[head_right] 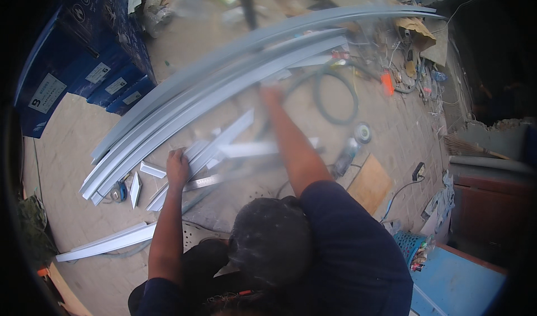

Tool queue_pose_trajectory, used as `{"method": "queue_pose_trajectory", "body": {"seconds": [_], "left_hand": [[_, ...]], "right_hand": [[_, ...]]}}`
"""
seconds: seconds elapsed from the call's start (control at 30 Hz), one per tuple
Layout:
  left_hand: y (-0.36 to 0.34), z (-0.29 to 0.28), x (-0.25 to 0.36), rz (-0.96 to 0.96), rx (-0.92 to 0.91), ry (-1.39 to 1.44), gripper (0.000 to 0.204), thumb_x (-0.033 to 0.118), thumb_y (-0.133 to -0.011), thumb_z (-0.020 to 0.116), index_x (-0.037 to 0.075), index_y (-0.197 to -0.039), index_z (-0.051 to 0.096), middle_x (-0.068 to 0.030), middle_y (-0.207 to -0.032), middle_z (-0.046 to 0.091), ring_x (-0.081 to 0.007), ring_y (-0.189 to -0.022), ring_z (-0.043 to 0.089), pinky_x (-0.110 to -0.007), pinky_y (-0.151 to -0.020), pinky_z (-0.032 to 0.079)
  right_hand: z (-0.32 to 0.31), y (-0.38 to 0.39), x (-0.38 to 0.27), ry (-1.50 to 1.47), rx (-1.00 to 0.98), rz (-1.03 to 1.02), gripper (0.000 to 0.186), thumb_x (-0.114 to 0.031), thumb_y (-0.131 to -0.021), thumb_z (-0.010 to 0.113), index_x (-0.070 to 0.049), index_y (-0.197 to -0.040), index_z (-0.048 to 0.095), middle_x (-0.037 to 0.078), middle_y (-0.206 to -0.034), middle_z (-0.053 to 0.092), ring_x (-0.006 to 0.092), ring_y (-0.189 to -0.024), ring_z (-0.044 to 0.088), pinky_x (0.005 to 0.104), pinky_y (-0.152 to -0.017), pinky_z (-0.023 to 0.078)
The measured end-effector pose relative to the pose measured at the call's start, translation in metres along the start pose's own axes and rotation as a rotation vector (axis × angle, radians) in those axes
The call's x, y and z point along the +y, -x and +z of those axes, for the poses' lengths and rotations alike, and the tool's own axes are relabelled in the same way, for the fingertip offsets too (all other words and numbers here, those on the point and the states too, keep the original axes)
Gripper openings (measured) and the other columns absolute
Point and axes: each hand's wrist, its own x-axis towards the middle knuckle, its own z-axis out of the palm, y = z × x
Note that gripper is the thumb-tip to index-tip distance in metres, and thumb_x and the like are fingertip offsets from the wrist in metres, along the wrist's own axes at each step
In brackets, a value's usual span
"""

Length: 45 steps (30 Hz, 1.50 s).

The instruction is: The person measures and marks aluminum profiles using a metal ruler and pencil, then cuts them with an angle grinder. The person handles multiple profile pieces, aligns them for measurement, and cuts them to size.

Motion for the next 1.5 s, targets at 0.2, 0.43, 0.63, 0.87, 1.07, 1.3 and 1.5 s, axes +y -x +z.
{"method": "queue_pose_trajectory", "body": {"seconds": [0.2, 0.43, 0.63, 0.87, 1.07, 1.3, 1.5], "left_hand": [[0.037, -0.004, 0.005, -0.033, -0.078, 0.036, 0.034, 0.011, -0.094, 0.073, 0.008, -0.128, 0.074, -0.0216, -0.129, 0.067, -0.0454, -0.119, 0.066, -0.051, -0.106, 0.054], [0.02, -0.012, -0.002, -0.026, -0.128, 0.022, 0.037, 0.016, -0.088, 0.076, 0.004, -0.123, 0.073, -0.0265, -0.118, 0.064, -0.0473, -0.113, 0.066, -0.051, -0.104, 0.055], [0.025, -0.037, 0.0, 0.032, -0.001, 0.0, 0.035, 0.014, -0.085, 0.077, 0.001, -0.117, 0.069, -0.0243, -0.112, 0.065, -0.0438, -0.105, 0.067, -0.051, -0.095, 0.055], [0.044, -0.07, 0.0, -0.05, -0.149, 0.097, 0.034, 0.021, -0.093, 0.079, 0.001, -0.118, 0.071, -0.0219, -0.098, 0.078, -0.034, -0.089, 0.077, -0.045, -0.083, 0.058], [0.077, -0.063, -0.034, -0.007, -0.083, -0.098, 0.04, 0.025, -0.094, 0.078, 0.003, -0.127, 0.074, -0.0201, -0.094, 0.078, -0.0332, -0.084, 0.077, -0.044, -0.08, 0.058], [0.102, -0.068, -0.065, -0.146, -0.137, 0.112, 0.039, 0.026, -0.092, 0.081, 0.001, -0.121, 0.077, -0.018, -0.089, 0.077, -0.0321, -0.08, 0.075, -0.045, -0.076, 0.057], [0.094, -0.066, -0.059, -0.141, -0.206, -0.08, 0.037, 0.026, -0.092, 0.081, 0.0, -0.118, 0.078, -0.0179, -0.088, 0.078, -0.0309, -0.079, 0.075, -0.045, -0.075, 0.056]], "right_hand": [[-0.051, 0.048, 0.001, -0.079, 0.059, -0.245, 0.059, -0.026, -0.1, 0.064, 0.003, -0.151, 0.061, 0.027, -0.143, 0.069, 0.0391, -0.135, 0.065, 0.0437, -0.117, 0.048], [-0.078, 0.168, 0.047, -0.097, -0.075, -0.582, 0.04, -0.007, -0.106, 0.056, -0.004, -0.144, 0.07, 0.02, -0.125, 0.077, 0.0276, -0.1, 0.078, 0.0384, -0.096, 0.059], [-0.117, 0.27, 0.098, -0.128, -0.153, -0.396, 0.04, -0.002, -0.105, 0.056, -0.007, -0.141, 0.072, 0.018, -0.122, 0.077, 0.0271, -0.096, 0.077, 0.0399, -0.091, 0.059], [-0.139, 0.289, 0.106, 0.233, -0.18, -0.633, 0.037, -0.019, -0.098, 0.073, -0.009, -0.133, 0.074, 0.013, -0.112, 0.074, 0.0331, -0.113, 0.068, 0.0471, -0.102, 0.051], [-0.095, 0.295, 0.094, 0.256, -0.278, -0.91, 0.032, -0.025, -0.095, 0.075, -0.015, -0.125, 0.077, 0.005, -0.106, 0.07, 0.0261, -0.112, 0.066, 0.0443, -0.106, 0.045], [-0.081, 0.29, 0.093, 0.317, -0.38, -0.912, 0.023, -0.02, -0.096, 0.069, -0.015, -0.115, 0.079, 0.008, -0.113, 0.069, 0.0295, -0.119, 0.064, 0.0458, -0.104, 0.045], [-0.08, 0.306, 0.091, 0.135, -0.399, -0.845, 0.018, -0.014, -0.092, 0.065, -0.011, -0.107, 0.075, 0.015, -0.106, 0.072, 0.0388, -0.103, 0.071, 0.0545, -0.091, 0.053]]}}
